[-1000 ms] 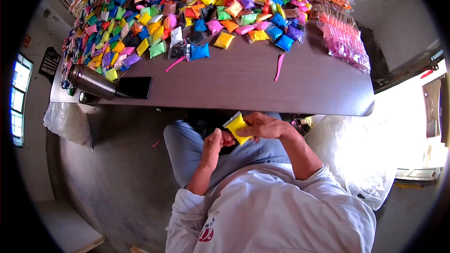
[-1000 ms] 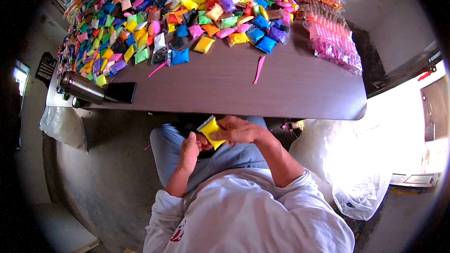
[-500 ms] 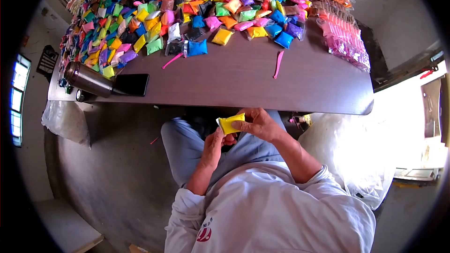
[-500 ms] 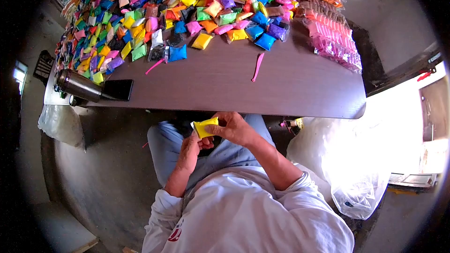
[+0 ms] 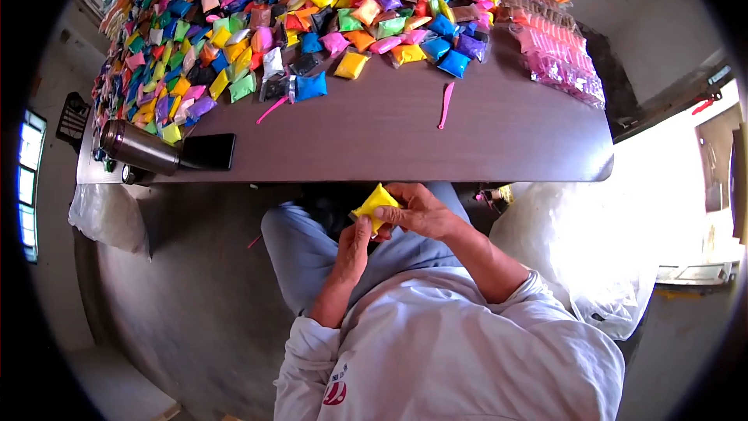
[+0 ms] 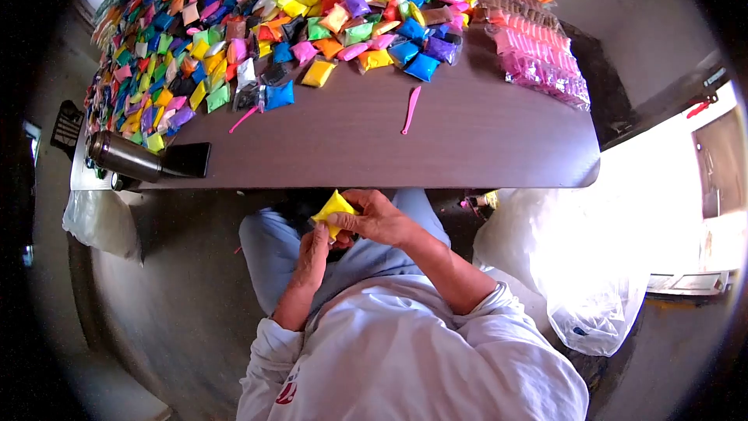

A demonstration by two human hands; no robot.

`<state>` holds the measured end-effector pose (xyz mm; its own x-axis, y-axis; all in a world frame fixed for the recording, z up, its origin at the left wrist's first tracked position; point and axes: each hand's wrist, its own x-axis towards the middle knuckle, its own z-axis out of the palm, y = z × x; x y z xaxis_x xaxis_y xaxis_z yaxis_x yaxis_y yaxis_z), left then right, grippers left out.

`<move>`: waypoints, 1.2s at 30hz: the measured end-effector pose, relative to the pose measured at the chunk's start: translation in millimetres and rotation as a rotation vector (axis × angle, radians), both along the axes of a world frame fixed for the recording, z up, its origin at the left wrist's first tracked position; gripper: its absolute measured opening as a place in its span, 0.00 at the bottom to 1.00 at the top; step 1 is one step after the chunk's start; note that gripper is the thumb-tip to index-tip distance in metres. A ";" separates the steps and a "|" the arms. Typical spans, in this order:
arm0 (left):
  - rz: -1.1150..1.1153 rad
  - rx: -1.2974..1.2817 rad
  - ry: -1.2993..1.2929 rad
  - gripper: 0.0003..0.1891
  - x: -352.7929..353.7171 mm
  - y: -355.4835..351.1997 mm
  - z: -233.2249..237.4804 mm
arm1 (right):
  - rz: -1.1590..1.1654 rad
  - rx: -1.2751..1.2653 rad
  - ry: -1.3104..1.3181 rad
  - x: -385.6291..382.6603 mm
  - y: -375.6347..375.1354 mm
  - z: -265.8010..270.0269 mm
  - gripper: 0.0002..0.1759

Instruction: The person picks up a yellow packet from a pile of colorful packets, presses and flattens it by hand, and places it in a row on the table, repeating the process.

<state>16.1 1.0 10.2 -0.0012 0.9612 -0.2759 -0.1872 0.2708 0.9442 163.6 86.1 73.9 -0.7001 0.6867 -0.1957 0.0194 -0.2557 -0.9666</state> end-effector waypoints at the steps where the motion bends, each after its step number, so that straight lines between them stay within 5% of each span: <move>1: -0.004 0.001 -0.002 0.29 2.6 1.5 1.4 | -0.035 -0.073 0.059 0.3 -2.1 2.8 0.16; 26: 0.055 0.034 -0.008 0.27 28.6 3.4 -6.6 | -0.401 -0.023 0.150 -0.9 -14.4 -24.0 0.15; 36: -0.067 0.069 -0.003 0.24 27.9 5.6 2.1 | -0.132 -0.068 0.163 13.1 -6.4 -19.5 0.18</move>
<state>44.0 6.6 12.2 0.0647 0.9757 -0.2092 -0.1738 0.2174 0.9605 176.7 79.7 54.4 -0.6310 0.7637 -0.1363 -0.1732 -0.3100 -0.9348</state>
